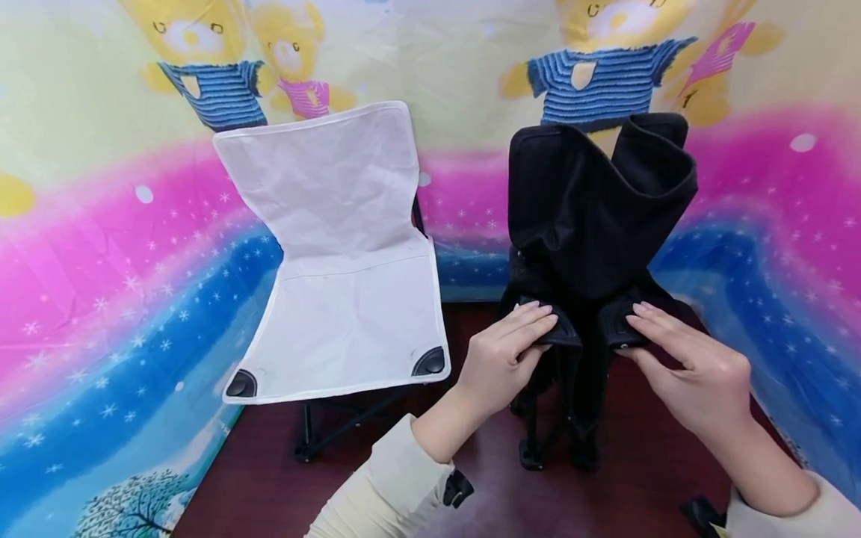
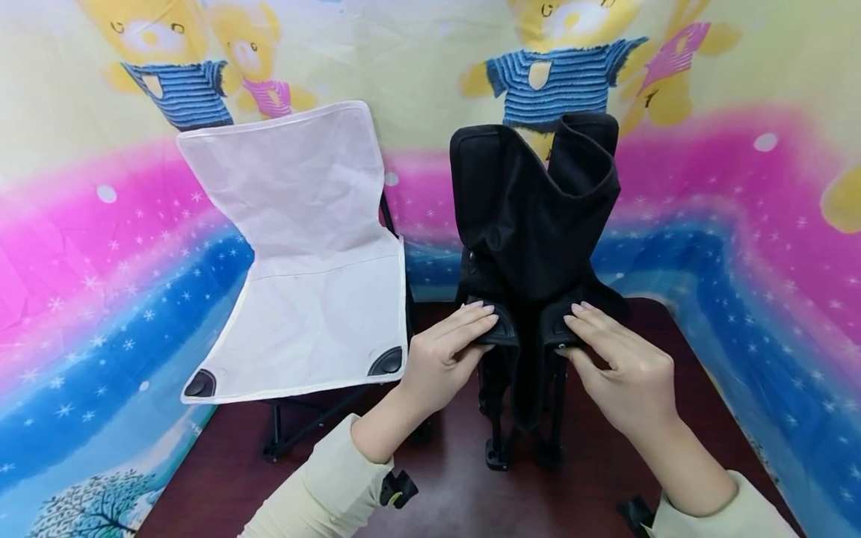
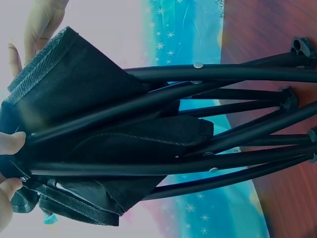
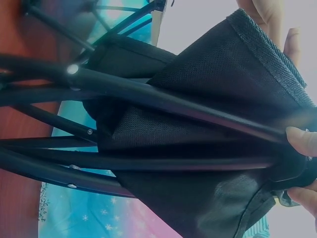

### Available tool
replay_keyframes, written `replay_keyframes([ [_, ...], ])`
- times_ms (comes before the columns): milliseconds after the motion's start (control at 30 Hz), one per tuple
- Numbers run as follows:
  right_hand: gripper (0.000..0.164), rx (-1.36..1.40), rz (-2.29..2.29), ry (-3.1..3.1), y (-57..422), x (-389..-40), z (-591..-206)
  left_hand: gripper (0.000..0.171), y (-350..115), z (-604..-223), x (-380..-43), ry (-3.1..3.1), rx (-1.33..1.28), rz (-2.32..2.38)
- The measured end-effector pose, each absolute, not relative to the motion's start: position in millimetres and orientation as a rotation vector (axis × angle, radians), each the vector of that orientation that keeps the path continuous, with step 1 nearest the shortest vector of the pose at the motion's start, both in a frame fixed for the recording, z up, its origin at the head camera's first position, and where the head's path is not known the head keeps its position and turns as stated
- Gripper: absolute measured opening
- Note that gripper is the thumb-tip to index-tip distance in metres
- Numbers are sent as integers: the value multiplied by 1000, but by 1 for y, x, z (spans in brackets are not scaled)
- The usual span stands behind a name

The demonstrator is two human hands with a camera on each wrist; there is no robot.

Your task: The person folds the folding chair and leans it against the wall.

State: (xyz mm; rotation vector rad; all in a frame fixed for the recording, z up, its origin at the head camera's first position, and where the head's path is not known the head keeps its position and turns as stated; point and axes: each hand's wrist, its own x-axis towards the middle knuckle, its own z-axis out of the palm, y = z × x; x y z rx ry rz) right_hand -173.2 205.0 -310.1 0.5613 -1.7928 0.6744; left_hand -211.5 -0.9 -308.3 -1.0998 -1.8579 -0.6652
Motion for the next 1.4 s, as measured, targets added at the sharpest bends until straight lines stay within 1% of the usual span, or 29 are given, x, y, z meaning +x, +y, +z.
replay_keyframes([
  [433,46,575,678,-1789,203,-175,-308,27,5,-307,-211,-1858,-1110,-646],
  [1400,43,604,665,-1761,194,-184,-308,24,11,-305,-213,-1904,-1071,-663],
])
